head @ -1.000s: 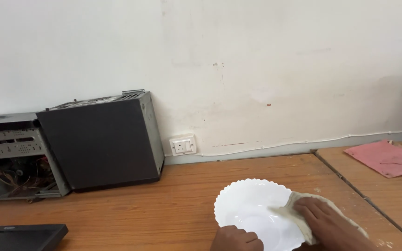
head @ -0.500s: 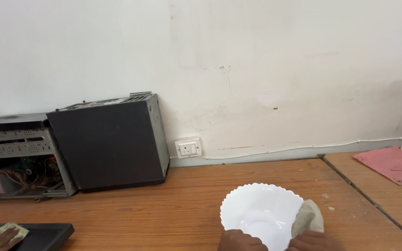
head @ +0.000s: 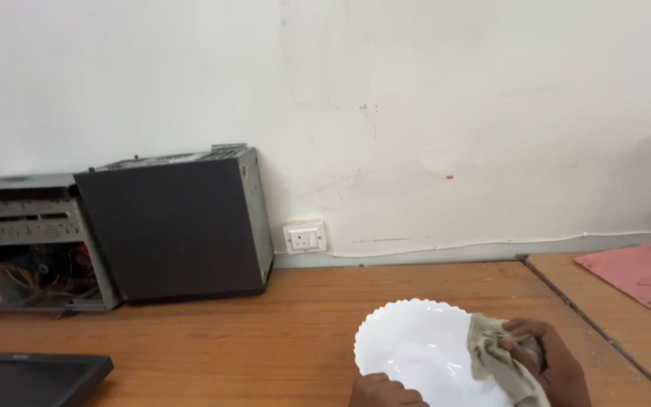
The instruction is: Cleaning a white bowl with a cloth.
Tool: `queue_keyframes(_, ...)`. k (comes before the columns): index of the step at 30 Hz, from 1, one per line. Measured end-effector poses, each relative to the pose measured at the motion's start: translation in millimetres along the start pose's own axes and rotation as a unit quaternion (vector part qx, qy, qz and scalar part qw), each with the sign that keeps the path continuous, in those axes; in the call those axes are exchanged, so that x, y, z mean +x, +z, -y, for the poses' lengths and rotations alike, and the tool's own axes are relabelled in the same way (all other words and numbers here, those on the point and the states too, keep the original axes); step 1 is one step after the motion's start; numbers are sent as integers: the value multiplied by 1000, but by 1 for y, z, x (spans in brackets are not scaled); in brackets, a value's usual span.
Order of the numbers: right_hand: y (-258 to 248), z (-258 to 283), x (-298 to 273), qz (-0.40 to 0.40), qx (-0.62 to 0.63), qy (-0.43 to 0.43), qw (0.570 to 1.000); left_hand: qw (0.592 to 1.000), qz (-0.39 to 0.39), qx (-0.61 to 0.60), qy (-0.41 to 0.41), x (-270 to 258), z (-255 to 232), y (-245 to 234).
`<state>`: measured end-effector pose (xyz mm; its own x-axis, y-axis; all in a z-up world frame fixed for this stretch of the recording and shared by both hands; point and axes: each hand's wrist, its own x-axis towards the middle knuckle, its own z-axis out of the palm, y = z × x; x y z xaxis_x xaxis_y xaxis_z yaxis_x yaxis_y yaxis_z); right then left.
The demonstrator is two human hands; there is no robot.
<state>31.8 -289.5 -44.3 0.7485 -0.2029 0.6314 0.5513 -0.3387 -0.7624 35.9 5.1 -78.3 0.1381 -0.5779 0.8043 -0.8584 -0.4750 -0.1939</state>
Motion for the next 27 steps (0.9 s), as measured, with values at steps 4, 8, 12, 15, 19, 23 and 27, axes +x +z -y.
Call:
queue_keyframes(4, 1, 49, -28, 68, -75, -130, 986, 998, 1, 60, -1, 16, -25, -14)
queue_keyframes(8, 12, 23, -33, 125, -192, -375, 898, 996, 2, 82, -32, 23, -45, -16)
queue_keyframes(12, 3, 22, -20, 179, -205, -457, 847, 999, 26, 38, -25, 18, -39, -22)
queue_keyframes(15, -11, 18, -12, 214, -154, -398, 879, 997, 14, -37, -65, 37, -27, -59)
queue_keyframes(19, -33, 14, -1, 222, -96, -213, 947, 973, 52, -121, -190, 60, -17, -112)
queue_keyframes(23, -38, 10, 2, 222, -92, -159, 958, 969, 105, -154, -162, 60, -29, -103)
queue_keyframes(27, -37, -2, 0, 209, -110, -152, 960, 994, 74, -37, -73, 65, -44, -94)
